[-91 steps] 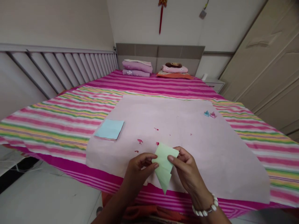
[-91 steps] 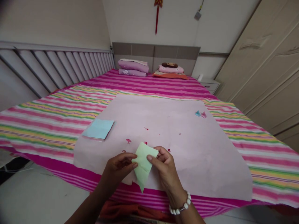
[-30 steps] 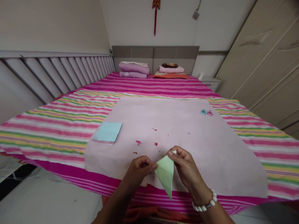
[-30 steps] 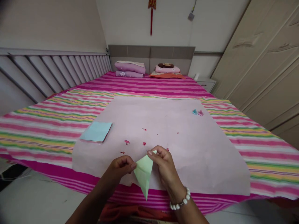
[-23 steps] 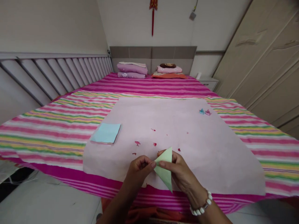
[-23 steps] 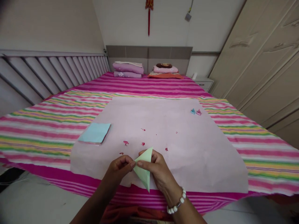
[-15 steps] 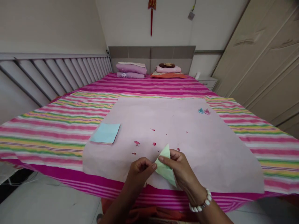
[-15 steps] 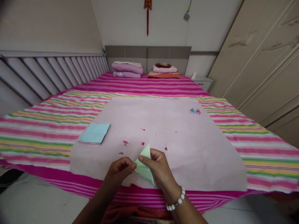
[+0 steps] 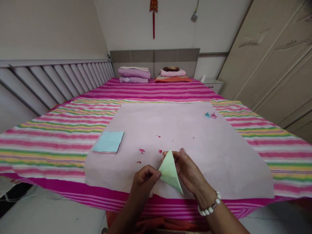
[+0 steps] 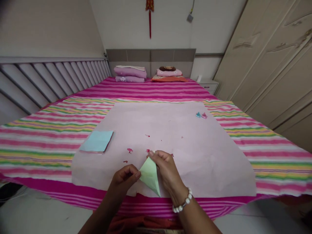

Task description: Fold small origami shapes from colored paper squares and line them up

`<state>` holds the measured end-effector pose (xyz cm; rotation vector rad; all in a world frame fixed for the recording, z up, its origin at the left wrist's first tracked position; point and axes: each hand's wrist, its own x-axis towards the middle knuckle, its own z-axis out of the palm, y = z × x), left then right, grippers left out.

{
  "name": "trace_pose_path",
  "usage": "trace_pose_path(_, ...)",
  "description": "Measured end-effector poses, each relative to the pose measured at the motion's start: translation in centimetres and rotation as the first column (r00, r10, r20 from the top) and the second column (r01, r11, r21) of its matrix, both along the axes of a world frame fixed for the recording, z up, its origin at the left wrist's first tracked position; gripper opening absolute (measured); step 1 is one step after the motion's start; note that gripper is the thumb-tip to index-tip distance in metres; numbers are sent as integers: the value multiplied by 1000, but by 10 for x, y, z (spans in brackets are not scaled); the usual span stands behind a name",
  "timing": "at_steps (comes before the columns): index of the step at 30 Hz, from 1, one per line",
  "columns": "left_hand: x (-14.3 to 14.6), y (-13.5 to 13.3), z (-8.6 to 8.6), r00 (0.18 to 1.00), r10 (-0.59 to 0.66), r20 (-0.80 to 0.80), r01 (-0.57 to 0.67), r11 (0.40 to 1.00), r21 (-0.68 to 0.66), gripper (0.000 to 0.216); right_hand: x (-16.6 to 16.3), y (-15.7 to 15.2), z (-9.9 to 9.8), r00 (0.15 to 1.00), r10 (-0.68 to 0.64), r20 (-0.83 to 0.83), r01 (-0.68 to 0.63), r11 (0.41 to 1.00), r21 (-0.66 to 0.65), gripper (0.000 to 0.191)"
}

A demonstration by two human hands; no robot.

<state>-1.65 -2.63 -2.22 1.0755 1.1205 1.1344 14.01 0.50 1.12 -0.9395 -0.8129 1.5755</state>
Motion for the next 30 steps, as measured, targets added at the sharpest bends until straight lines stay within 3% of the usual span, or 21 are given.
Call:
trace_pose_path(4,-2,0,-2,995,95,-12,-95,995,-6,38,6,-6,-4,948,291,-131,-278,955,106,49)
trace_pose_path(6,-2,0,-2,993,116,-11,-116,993,-17,38,7,-9,-6,935,344,-92,-331,934,133,53)
trace_pose_path(12,0,-2,1,996,82,-29,-81,997,11,36,3,-13,-6,984,160,72,-162,987,14,23)
trace_pose_path(19,-9,-6,4,979,-22,-203,41,995,90,30,3,-11,-6,971,80,224,-91,995,39,25)
trace_pose_path(24,-20,-4,0,942,1,-335,62,982,178,26,4,-11,-9,967,44,253,-70,993,93,21)
trace_pose_path(27,-25,1,-4,954,36,-297,17,985,172,22,7,-11,-5,956,24,293,-65,989,130,22)
trace_pose_path(30,-24,7,-1,990,-20,-142,39,990,135,26,6,-13,0,937,26,349,-81,986,145,38)
